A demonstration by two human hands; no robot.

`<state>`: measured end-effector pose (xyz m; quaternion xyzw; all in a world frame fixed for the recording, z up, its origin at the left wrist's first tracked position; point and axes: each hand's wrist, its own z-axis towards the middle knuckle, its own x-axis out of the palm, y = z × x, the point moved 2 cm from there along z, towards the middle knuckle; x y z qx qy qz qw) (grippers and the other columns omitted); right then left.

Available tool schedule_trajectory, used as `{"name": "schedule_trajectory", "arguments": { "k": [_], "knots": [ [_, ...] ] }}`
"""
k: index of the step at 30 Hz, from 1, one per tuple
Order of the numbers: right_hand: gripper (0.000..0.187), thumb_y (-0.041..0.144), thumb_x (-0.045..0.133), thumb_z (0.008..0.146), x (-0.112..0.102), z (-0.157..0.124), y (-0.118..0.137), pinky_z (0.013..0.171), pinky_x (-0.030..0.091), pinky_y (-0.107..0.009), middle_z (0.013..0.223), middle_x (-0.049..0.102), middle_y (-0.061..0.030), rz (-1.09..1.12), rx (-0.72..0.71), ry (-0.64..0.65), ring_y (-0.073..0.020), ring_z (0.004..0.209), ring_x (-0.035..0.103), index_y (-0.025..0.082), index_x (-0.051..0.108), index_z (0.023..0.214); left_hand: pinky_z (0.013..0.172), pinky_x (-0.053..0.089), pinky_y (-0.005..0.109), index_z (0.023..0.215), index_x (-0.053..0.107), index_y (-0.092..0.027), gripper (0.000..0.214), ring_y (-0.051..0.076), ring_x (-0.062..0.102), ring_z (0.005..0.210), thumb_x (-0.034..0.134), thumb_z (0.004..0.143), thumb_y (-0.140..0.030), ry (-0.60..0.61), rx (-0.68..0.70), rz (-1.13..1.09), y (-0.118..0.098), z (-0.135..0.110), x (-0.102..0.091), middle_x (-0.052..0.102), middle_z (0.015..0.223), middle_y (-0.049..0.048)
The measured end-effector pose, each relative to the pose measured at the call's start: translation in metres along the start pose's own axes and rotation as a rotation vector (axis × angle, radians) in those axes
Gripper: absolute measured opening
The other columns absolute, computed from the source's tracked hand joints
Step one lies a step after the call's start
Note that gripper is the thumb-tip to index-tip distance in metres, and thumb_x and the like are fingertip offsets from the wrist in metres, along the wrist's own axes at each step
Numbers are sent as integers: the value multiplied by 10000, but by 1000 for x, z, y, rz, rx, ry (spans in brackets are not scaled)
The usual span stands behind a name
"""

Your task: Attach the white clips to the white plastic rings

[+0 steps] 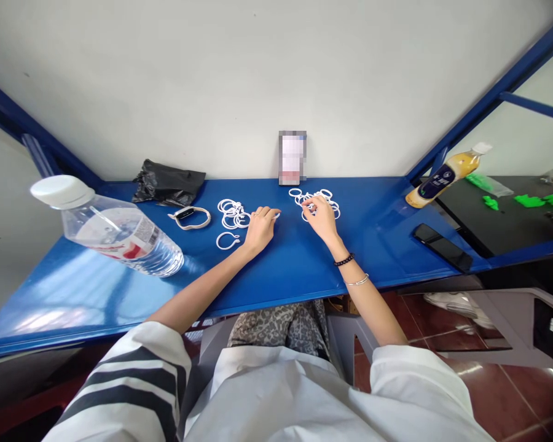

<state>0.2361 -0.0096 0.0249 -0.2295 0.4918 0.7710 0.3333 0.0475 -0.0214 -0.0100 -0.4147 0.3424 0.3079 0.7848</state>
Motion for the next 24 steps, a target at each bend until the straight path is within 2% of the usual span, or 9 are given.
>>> {"name": "schedule_trajectory", "arguments": {
  "k": [4,6,10,14,18,24],
  "knots": [
    [188,232,546,834,10,0,-1,722,501,-320,1021,698,-68,293,11,119,-186,806,641,206,686,957,852,469,350,1024,633,-198,230,219,565,958,415,950,-187,-94,180,-204,-7,-2,-1,636,991,82],
    [230,243,564,825,14,-1,-1,766,512,-327,1034,715,-67,426,40,190,-194,875,663,213,685,1017,837,488,338,1008,633,-203,206,205,576,933,434,954,-221,-138,197,-300,-10,-3,-2,632,981,76],
    [266,262,633,784,22,-1,-1,893,507,-358,1033,731,-65,628,68,321,-196,966,677,212,688,1040,767,528,296,1007,627,-206,179,175,596,881,497,939,-309,-184,78,-514,-10,-4,-4,614,955,63],
    [309,310,700,738,28,-3,-1,860,528,-364,977,740,-63,735,112,412,-187,866,692,201,689,1026,733,545,270,1064,595,-188,272,178,613,910,598,877,-386,-208,-81,-749,-5,-2,-2,600,945,61],
    [310,346,702,744,32,-5,-2,782,537,-340,892,737,-56,767,159,439,-174,782,684,188,696,1011,707,543,265,1116,568,-181,379,165,632,832,644,840,-429,-179,-135,-843,-1,0,2,602,892,47],
    [311,415,648,789,27,-4,-2,762,518,-316,818,713,-42,694,133,337,-170,769,652,181,730,978,714,560,293,1122,568,-174,431,157,659,734,631,841,-494,-128,-130,-882,1,0,5,644,820,36]
  ]
}}
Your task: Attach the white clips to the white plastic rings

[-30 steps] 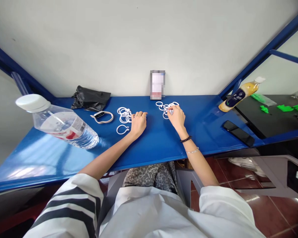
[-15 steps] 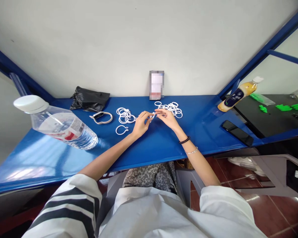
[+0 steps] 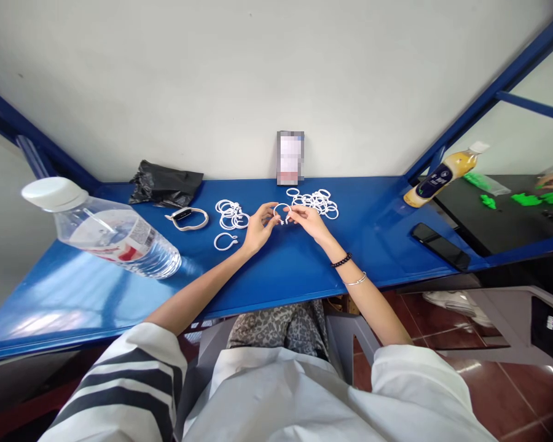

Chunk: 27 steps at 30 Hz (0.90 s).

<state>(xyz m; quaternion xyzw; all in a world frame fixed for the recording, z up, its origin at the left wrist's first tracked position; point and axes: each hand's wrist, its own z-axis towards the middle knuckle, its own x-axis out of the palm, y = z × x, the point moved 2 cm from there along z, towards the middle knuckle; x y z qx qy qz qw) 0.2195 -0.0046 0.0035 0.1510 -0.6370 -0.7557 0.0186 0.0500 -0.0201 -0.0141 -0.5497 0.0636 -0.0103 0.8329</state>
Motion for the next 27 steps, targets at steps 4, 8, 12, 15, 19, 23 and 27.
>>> {"name": "schedule_trajectory", "arguments": {
  "k": [4,8,12,15,19,23,27],
  "knots": [
    [324,430,598,827,-4,0,0,738,499,-312,857,711,-48,-72,-80,-54,-175,771,634,196,745,996,691,565,298,1011,605,-158,431,167,671,715,627,823,-545,11,-43,-37,3,0,2,661,776,40],
    [293,405,572,851,-3,-1,1,738,483,-315,944,706,-62,-169,-146,-67,-193,838,640,219,756,983,619,538,265,897,629,-154,417,141,641,628,636,807,-561,47,-71,-27,2,-1,3,658,743,32],
    [279,420,573,861,-1,-3,7,773,480,-323,988,716,-60,-218,-166,-38,-211,920,639,237,761,954,545,491,238,880,645,-158,418,120,591,549,629,809,-569,114,-109,-17,0,-1,3,628,652,13],
    [284,428,570,868,0,-3,8,795,483,-323,1013,721,-60,-202,-155,-27,-214,954,643,233,754,963,503,462,229,848,642,-157,419,107,552,496,642,796,-573,125,-126,-44,3,1,2,605,601,1],
    [339,468,533,885,-2,-1,2,773,499,-312,978,727,-62,-138,-54,-62,-203,922,655,213,734,981,523,479,240,817,633,-152,411,113,574,513,668,778,-559,90,-127,-102,6,3,1,620,614,10],
    [408,547,538,858,-5,1,-5,673,511,-276,866,720,-57,-50,72,-100,-168,770,653,193,739,882,592,514,269,853,647,-143,397,136,621,583,672,783,-533,72,-116,-102,6,4,-1,656,673,33],
    [402,562,607,806,-5,1,0,703,525,-292,778,701,-45,4,37,-91,-165,730,653,187,739,860,638,530,284,883,647,-140,398,146,639,626,672,784,-525,54,-119,-89,4,3,-1,664,708,34]
  ]
}}
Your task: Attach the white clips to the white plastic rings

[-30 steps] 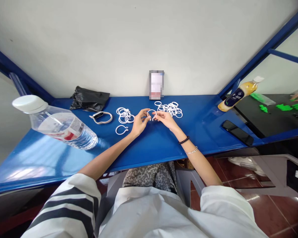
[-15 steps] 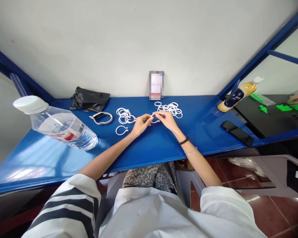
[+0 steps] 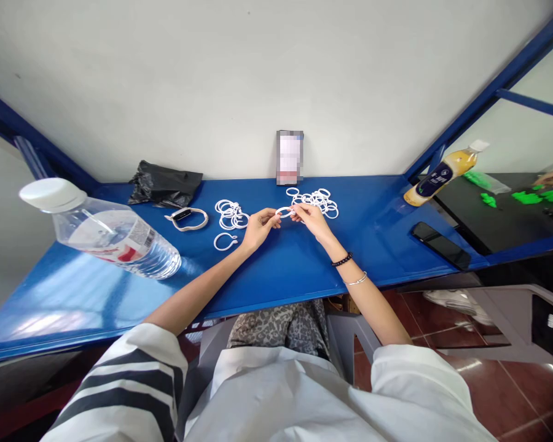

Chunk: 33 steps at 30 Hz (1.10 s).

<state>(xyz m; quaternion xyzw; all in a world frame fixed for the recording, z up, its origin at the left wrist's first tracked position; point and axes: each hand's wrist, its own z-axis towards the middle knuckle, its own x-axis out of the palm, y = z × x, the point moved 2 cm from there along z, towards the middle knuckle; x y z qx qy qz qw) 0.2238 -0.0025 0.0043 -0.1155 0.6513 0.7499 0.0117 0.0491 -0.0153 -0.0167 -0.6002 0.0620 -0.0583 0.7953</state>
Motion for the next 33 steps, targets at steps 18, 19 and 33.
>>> {"name": "schedule_trajectory", "arguments": {
  "k": [18,19,33],
  "knots": [
    [229,415,695,759,3,-3,8,862,524,-361,911,734,-58,36,-159,-17,-214,892,678,211,749,848,712,536,275,1071,627,-148,451,170,660,791,725,747,-447,-18,18,46,-6,-5,4,683,919,66],
    [229,417,696,761,3,-3,8,865,524,-366,916,735,-59,30,-164,-22,-219,901,679,211,749,845,703,532,269,1067,629,-147,443,164,654,777,721,752,-445,-20,25,54,-8,-5,4,678,902,60],
    [322,420,744,737,2,-1,4,973,514,-402,1034,742,-76,160,-129,51,-234,1009,692,205,728,976,624,527,240,1213,593,-152,564,132,610,680,748,736,-409,-64,113,152,-8,-5,2,636,837,37]
  ]
}}
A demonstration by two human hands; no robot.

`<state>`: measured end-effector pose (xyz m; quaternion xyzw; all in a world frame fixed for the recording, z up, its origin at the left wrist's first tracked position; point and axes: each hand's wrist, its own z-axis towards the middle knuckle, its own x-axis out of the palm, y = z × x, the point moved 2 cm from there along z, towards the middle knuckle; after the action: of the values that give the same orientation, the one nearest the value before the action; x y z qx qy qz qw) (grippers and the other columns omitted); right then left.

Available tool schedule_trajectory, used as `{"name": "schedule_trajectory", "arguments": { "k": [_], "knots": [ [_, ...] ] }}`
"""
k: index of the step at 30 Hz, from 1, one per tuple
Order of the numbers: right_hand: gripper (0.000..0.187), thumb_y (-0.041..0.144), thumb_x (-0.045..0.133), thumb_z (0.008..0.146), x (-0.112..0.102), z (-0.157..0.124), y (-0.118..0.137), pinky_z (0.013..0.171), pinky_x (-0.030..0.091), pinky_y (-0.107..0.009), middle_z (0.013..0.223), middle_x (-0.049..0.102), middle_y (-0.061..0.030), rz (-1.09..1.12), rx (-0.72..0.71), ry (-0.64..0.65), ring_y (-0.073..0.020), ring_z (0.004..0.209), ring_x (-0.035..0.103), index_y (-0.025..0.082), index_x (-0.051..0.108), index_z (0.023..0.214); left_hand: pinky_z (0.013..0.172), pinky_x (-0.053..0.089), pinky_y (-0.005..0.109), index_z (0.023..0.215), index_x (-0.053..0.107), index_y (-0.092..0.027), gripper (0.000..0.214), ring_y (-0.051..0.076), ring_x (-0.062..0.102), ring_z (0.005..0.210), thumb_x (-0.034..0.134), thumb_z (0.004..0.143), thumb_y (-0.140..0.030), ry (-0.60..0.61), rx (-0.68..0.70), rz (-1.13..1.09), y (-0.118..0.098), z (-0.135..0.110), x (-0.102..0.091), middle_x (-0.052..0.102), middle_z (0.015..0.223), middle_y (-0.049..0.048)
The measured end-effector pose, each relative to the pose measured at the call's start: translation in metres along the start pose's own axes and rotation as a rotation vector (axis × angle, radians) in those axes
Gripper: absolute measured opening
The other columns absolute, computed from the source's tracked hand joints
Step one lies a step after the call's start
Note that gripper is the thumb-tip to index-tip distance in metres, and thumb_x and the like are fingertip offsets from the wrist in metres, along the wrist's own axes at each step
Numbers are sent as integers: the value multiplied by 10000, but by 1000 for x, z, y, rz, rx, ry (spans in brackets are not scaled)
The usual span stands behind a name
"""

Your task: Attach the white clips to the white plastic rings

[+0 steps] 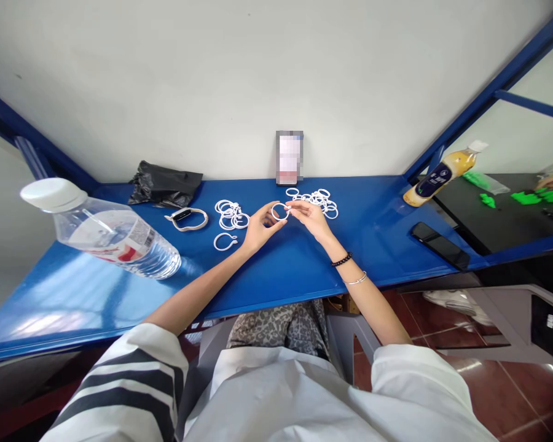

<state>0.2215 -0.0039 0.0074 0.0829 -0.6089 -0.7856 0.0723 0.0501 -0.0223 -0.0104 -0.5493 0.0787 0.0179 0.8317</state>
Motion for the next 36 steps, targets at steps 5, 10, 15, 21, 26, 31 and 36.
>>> {"name": "schedule_trajectory", "arguments": {
  "k": [5,10,15,21,26,31,36],
  "knots": [
    [351,441,768,705,0,1,1,984,508,-412,1014,749,-74,9,14,-8,-236,1008,692,204,728,960,600,512,219,1246,576,-166,564,118,592,676,746,747,-368,8,47,28,1,0,0,610,856,35],
    [342,435,786,685,-1,1,2,983,508,-406,1005,749,-69,15,9,-17,-232,998,691,205,733,932,583,507,213,1251,572,-179,557,123,595,683,742,757,-371,10,55,59,2,0,-1,612,868,39],
    [309,420,779,697,0,0,2,952,522,-399,989,746,-69,-7,-12,-26,-230,973,692,203,738,914,570,501,207,1250,565,-186,553,122,592,682,739,756,-363,4,49,71,4,1,0,613,886,43],
    [286,410,787,683,2,0,1,917,539,-384,943,750,-58,-15,-14,-23,-221,921,700,204,739,875,566,491,203,1222,554,-189,494,106,575,644,707,783,-358,20,56,92,0,-1,0,609,864,29],
    [253,397,778,692,1,0,-1,876,547,-365,914,749,-53,-35,-11,-35,-214,891,700,207,739,854,548,486,204,1242,527,-187,515,81,529,555,698,789,-362,67,87,114,-2,-2,1,601,819,6],
    [240,393,766,706,1,0,-1,860,540,-358,904,743,-53,-44,-22,-40,-211,879,695,203,737,848,541,488,203,1233,528,-176,499,74,513,536,693,796,-353,61,120,153,-1,-2,2,596,796,-1],
    [262,423,744,728,1,0,-1,865,528,-360,906,739,-56,-86,-38,-37,-207,877,686,197,734,859,533,474,194,1224,532,-177,483,68,501,525,687,797,-340,57,122,151,-3,-3,2,595,778,-7]
  ]
}}
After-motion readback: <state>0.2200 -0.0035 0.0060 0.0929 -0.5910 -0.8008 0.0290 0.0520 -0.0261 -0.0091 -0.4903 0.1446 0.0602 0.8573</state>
